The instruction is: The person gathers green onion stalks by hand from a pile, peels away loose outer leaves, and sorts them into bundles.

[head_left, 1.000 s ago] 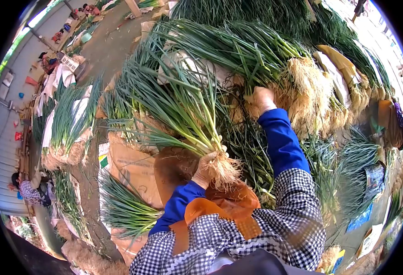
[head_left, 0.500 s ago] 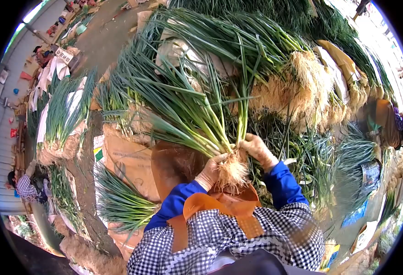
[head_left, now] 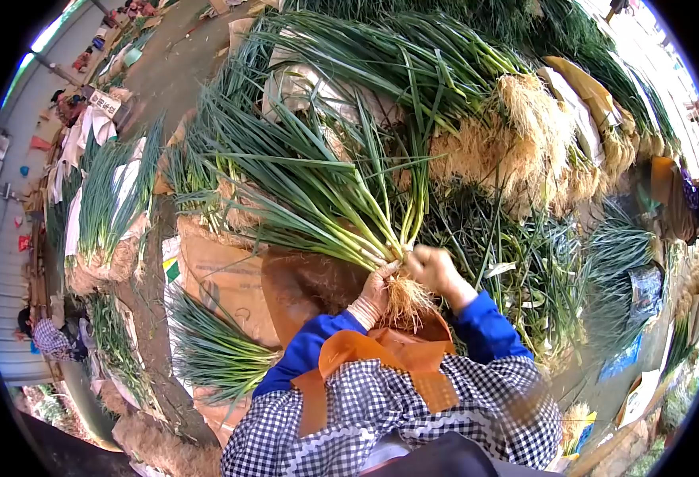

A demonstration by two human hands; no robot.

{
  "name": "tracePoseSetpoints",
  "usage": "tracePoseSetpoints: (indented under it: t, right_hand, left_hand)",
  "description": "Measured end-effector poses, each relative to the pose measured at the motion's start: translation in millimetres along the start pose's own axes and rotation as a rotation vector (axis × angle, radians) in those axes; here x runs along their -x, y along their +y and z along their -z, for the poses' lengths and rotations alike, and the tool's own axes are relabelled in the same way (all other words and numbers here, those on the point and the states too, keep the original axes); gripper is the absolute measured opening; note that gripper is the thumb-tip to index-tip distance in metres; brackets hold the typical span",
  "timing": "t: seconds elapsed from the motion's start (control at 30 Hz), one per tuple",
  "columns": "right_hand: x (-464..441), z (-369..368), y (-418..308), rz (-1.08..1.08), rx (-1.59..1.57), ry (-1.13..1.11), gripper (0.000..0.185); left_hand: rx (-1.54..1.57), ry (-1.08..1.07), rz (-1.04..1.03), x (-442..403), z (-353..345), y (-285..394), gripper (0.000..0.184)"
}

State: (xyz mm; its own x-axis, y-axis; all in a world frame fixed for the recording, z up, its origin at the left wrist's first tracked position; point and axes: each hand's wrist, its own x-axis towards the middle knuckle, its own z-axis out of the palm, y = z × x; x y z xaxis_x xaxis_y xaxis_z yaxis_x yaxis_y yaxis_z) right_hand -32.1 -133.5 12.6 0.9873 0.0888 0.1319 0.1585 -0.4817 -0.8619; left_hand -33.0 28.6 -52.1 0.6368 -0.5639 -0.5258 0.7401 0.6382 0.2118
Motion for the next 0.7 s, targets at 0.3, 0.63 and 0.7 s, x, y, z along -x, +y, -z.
tracePoseSetpoints:
  t: [0.3, 0.63, 0.7]
  right_hand:
    - [-76.0, -4.4, 56.9, -0.407, -0.937, 0.250, 0.041]
    - [53.0, -5.2, 95.7, -0.428, 0.643, -0.772, 0.041]
    - [44.1, 28.1, 56.5, -0.541, 0.702, -0.581, 0.048]
  left_hand:
    - [0.173, -0.159, 0.042, 5.3, -6.8, 4.4, 0.040]
    - [0.303, -0.201, 0.050, 10.6, -11.5, 3.9, 0.043]
    - [0.243, -0.231, 0.061, 6.5, -4.8, 4.1, 0.044]
